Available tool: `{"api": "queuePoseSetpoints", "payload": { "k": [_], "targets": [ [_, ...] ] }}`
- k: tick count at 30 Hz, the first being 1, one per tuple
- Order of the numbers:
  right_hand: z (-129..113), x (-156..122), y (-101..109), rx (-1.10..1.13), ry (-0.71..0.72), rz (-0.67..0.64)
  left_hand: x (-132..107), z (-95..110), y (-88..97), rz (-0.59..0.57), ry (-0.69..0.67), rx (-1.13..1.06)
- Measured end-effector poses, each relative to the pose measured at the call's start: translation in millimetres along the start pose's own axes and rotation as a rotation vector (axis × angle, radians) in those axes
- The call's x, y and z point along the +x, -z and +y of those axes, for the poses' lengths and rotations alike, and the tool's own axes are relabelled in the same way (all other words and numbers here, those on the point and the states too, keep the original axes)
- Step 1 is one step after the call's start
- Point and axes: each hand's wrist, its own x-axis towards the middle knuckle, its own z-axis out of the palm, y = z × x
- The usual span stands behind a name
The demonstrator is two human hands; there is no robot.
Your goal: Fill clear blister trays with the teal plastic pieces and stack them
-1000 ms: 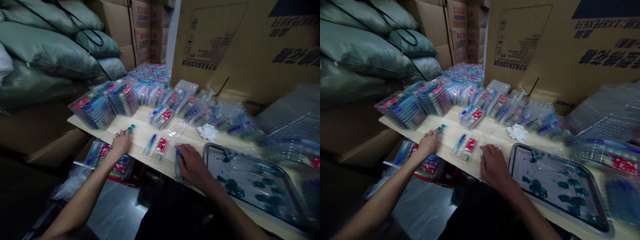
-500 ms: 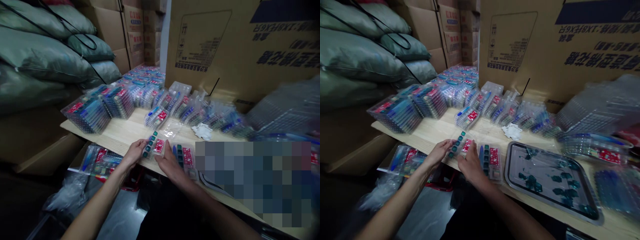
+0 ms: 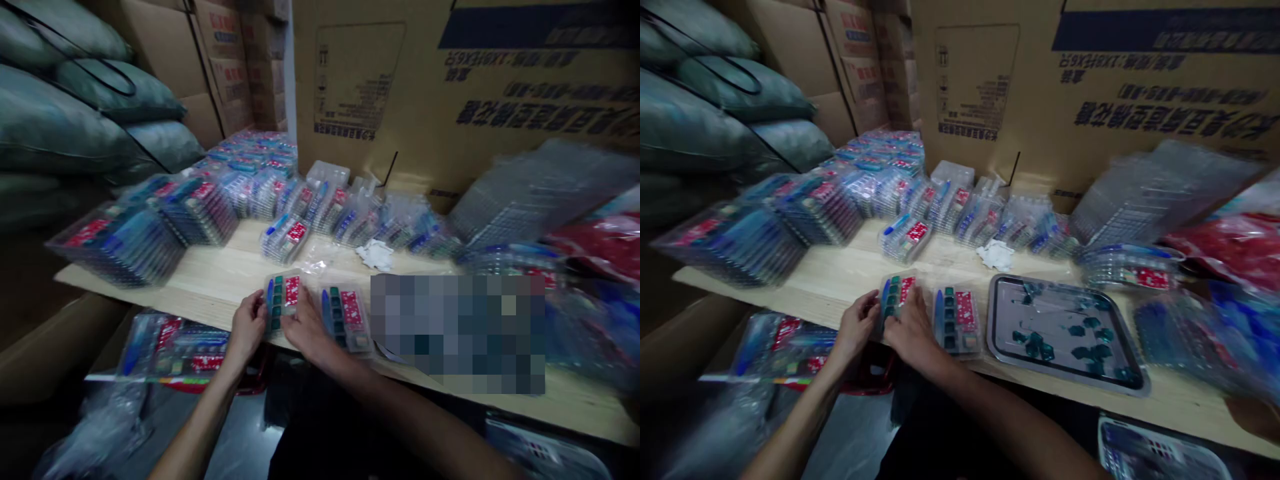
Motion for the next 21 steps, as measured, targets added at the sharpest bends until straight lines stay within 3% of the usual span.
{"api": "queuePoseSetpoints", "payload": {
  "k": [4, 7, 9, 14, 18, 21],
  "targets": [
    [-1.9, -35.7, 46.9, -0.092, 0.04, 0.155, -40.6, 38.7, -13.3, -0.073, -0.056, -0.239],
    [25.2, -57.1, 80.6, -0.152, 0.084, 0.261, -64.3, 65.1, -39.5, -0.156, -0.14, -0.218],
    [50.9, -64.2, 92.3, -0.177, 0.062, 0.257, -71.1, 70.0, -59.0, -0.183, -0.199, -0.166],
    [92.7, -72.6, 85.0, -0.215, -0.052, 0.198, -77.2, 55.3, -87.5, -0.141, -0.233, -0.123],
    [96.2, -86.6, 67.0, -0.159, -0.011, 0.198, -92.2, 49.3, -79.8, -0.187, -0.197, -0.081],
    [101.9, -91.5, 49.5, -0.05, 0.035, 0.201, -105.8, 46.8, -65.8, -0.049, -0.305, 0.196]
  ]
}}
